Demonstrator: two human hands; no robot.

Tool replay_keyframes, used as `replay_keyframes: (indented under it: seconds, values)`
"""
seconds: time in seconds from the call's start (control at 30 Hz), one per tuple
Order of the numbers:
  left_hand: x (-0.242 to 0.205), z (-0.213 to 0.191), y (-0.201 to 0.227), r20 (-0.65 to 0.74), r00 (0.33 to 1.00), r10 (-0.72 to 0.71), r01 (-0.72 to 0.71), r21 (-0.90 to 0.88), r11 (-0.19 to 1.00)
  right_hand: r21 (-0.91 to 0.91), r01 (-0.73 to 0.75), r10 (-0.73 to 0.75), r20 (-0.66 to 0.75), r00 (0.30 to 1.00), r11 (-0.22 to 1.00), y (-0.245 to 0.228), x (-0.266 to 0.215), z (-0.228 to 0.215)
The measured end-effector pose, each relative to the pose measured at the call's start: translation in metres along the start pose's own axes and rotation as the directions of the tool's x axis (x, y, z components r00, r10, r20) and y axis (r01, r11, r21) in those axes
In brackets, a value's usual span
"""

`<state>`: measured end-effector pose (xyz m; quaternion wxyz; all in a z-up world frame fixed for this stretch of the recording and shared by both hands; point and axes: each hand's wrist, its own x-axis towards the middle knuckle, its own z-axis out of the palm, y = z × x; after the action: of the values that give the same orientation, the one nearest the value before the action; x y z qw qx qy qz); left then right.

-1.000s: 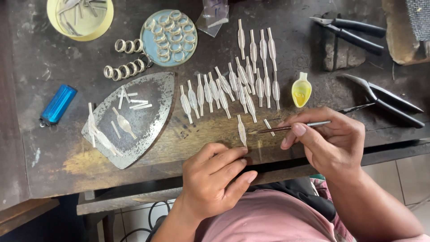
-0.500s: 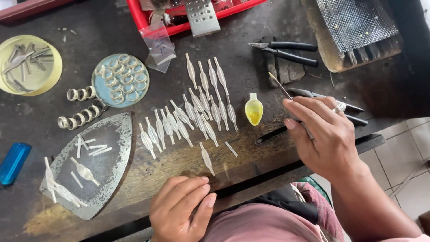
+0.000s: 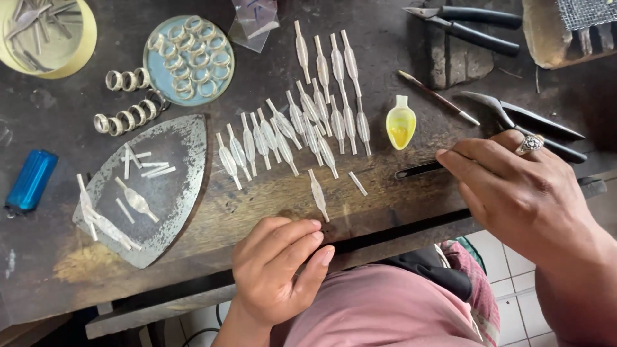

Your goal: Applying adhesive to small, leaf-shaped silver jewelry components using a fine-tipped applicator tool.

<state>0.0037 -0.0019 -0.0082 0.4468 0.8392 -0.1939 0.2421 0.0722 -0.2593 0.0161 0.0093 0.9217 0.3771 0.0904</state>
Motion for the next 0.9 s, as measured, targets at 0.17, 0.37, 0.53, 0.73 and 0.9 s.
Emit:
replay_keyframes:
  seconds: [0.17,0.37,0.53,0.73,0.9]
  values:
    - [0.001,-0.002,0.0,-0.019,1.0,-0.003,0.003,-0.004,1.0,0.362,-0.038,0.086,-0.118,0.989,0.931,-0.019,-0.002,-0.02]
    - [0.0,-0.002,-0.001,-0.008,0.999,0.04,-0.04,0.001,0.999,0.686,-0.183,0.4,-0.171,0.9,0.704,-0.05,-0.003,-0.015]
    - [-0.003,-0.003,0.0,-0.009,1.0,0.026,-0.026,0.03,0.999,0.711,-0.184,0.49,-0.251,0.835,0.678,-0.058,-0.002,0.001]
    - [-0.001,-0.002,-0.001,0.002,0.999,0.054,-0.054,0.033,0.998,0.618,-0.117,0.398,-0.339,0.853,0.777,-0.077,0.01,0.0]
    - [-0.002,-0.003,-0.002,0.005,0.999,0.051,-0.051,0.035,0.998,0.478,-0.079,0.297,-0.401,0.867,0.875,-0.079,0.011,0.01]
